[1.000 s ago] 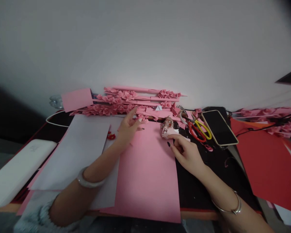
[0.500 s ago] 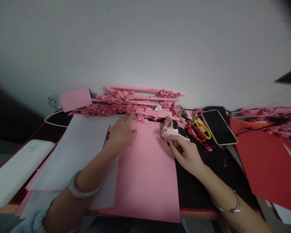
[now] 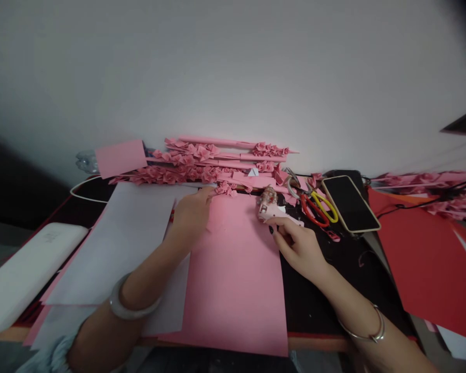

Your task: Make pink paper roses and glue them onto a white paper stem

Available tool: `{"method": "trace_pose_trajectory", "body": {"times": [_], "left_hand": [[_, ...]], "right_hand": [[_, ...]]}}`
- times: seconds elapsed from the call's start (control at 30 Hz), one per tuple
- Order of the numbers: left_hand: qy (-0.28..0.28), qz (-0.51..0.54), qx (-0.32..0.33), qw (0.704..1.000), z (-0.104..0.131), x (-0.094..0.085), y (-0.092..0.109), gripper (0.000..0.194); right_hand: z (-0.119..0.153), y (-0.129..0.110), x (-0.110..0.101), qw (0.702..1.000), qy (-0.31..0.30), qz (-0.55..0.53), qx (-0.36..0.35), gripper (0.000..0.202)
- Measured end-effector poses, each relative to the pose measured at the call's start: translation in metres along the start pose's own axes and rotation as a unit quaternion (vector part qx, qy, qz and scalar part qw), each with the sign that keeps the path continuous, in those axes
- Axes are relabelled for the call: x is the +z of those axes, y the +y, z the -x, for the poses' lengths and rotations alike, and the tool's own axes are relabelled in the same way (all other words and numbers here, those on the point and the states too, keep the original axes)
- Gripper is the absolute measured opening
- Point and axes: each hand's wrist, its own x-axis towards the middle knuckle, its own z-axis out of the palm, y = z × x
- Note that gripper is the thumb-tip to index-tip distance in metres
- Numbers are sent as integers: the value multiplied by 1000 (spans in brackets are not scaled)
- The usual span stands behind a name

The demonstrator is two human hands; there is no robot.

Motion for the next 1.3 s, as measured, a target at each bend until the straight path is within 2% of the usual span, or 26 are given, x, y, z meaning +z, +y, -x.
{"method": "trace_pose_trajectory", "body": {"times": [0.1,0.17,0.3,0.43,0.57,0.67,0.97,1.07,1.2,1.3], "left_hand": [[27,-72,-3,997,0,0,-1,29],[44,-82,11,996,1,0,-1,26],[52,-79,77,993,3,2,1,19],[4,-90,119,989,5,6,3,14],[-70,-71,119,988,9,13,3,10],[-105,-63,103,987,12,18,1,10],[-119,-50,70,989,10,22,2,15],[-93,-48,66,992,5,18,0,12],[26,-114,27,993,-10,8,-14,25],[31,-154,11,987,-22,4,-27,36]], "right_hand": [[0,0,0,1000,-1,1,1,22],[-1,1,0,1000,0,1,1,21],[-1,1,0,1000,-4,0,3,21],[0,2,1,1000,-4,0,1,22],[1,2,1,1000,-7,-1,1,22],[0,1,1,1000,-5,0,-4,22],[-2,1,0,1000,-2,17,8,23],[-4,3,-3,998,24,45,28,23],[-5,7,-9,993,59,90,52,24],[-4,10,-13,990,72,108,57,24]]}}
